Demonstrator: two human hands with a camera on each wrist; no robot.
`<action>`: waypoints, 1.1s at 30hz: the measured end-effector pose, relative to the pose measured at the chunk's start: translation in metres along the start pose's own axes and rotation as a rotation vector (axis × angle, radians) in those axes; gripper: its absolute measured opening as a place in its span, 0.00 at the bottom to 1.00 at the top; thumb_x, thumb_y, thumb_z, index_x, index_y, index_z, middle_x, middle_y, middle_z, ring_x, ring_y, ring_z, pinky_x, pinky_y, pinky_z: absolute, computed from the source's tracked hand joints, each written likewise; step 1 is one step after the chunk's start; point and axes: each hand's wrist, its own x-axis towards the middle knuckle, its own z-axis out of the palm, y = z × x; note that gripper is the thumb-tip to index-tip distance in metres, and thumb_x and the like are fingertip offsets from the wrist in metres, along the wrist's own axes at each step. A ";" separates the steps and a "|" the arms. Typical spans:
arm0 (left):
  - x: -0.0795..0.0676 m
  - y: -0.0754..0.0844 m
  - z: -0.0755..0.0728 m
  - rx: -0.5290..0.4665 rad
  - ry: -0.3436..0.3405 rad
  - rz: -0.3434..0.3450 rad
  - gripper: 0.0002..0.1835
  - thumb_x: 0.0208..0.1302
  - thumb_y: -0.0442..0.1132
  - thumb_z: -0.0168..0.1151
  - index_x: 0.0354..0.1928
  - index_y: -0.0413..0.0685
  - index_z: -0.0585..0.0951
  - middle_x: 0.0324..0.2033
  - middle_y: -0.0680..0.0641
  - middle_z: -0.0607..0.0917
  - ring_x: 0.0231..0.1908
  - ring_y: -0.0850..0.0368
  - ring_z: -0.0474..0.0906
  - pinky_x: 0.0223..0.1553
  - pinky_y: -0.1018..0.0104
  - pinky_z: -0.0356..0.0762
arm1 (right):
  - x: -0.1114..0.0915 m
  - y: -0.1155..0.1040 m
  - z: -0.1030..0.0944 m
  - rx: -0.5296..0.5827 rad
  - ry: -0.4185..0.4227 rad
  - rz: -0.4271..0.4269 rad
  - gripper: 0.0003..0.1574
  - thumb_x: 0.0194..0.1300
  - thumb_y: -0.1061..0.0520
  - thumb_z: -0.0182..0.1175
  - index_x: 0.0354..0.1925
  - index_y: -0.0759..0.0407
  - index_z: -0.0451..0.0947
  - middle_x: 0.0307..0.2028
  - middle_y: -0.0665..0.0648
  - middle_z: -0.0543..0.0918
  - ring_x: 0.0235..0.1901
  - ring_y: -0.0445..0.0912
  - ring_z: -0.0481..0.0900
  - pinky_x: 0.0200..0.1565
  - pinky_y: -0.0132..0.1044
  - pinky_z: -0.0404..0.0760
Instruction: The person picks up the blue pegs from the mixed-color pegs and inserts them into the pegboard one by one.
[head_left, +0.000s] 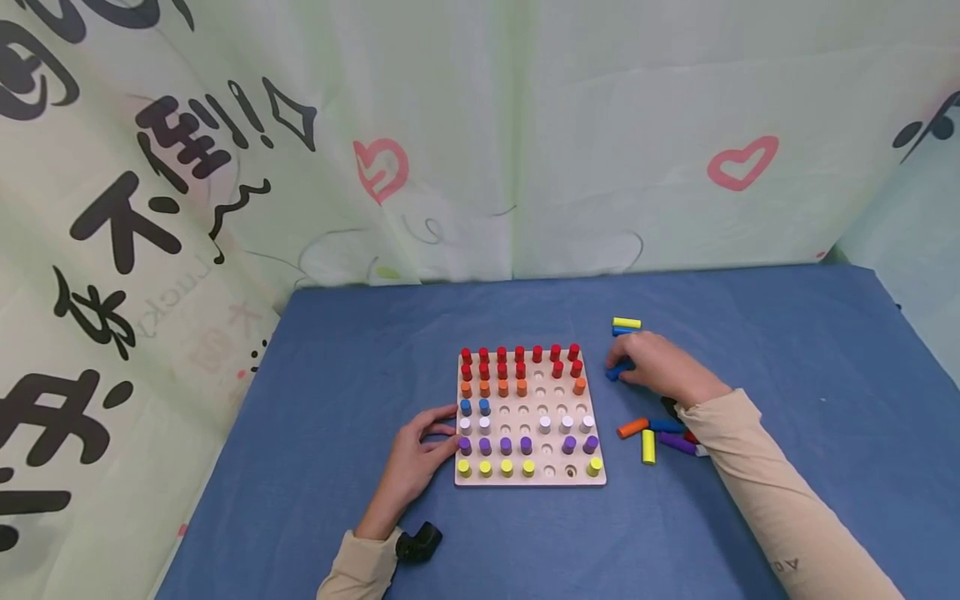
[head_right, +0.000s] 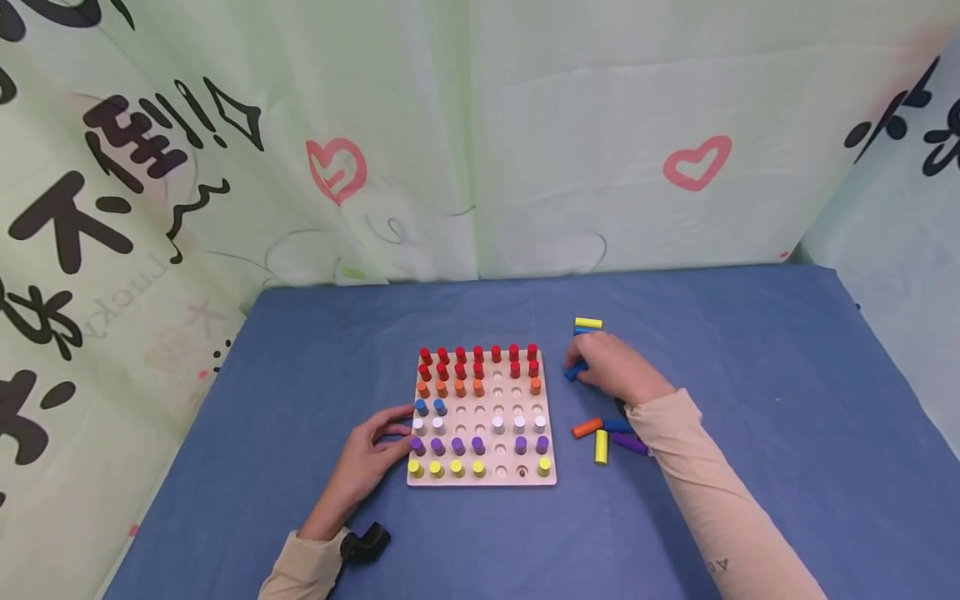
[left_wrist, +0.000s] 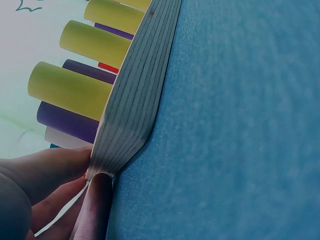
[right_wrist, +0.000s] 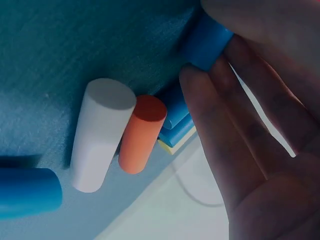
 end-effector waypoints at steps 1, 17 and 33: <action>0.000 0.000 0.000 -0.002 -0.001 -0.003 0.24 0.66 0.34 0.66 0.63 0.45 0.77 0.60 0.43 0.79 0.48 0.51 0.81 0.45 0.67 0.84 | 0.000 0.000 0.000 -0.003 -0.001 -0.004 0.09 0.58 0.68 0.69 0.40 0.63 0.86 0.39 0.58 0.86 0.42 0.53 0.83 0.47 0.51 0.84; 0.001 0.002 0.000 -0.010 -0.001 -0.005 0.24 0.65 0.34 0.66 0.63 0.45 0.77 0.59 0.43 0.79 0.48 0.51 0.81 0.45 0.67 0.84 | -0.002 -0.002 -0.002 -0.022 0.023 -0.004 0.09 0.59 0.66 0.70 0.40 0.63 0.85 0.38 0.57 0.87 0.40 0.52 0.83 0.47 0.50 0.84; 0.000 0.001 0.000 0.004 0.010 -0.004 0.24 0.65 0.34 0.66 0.63 0.45 0.77 0.59 0.43 0.79 0.48 0.51 0.81 0.44 0.66 0.84 | -0.009 -0.006 -0.002 0.040 0.080 0.000 0.11 0.60 0.64 0.70 0.43 0.62 0.84 0.40 0.57 0.87 0.40 0.50 0.83 0.47 0.49 0.84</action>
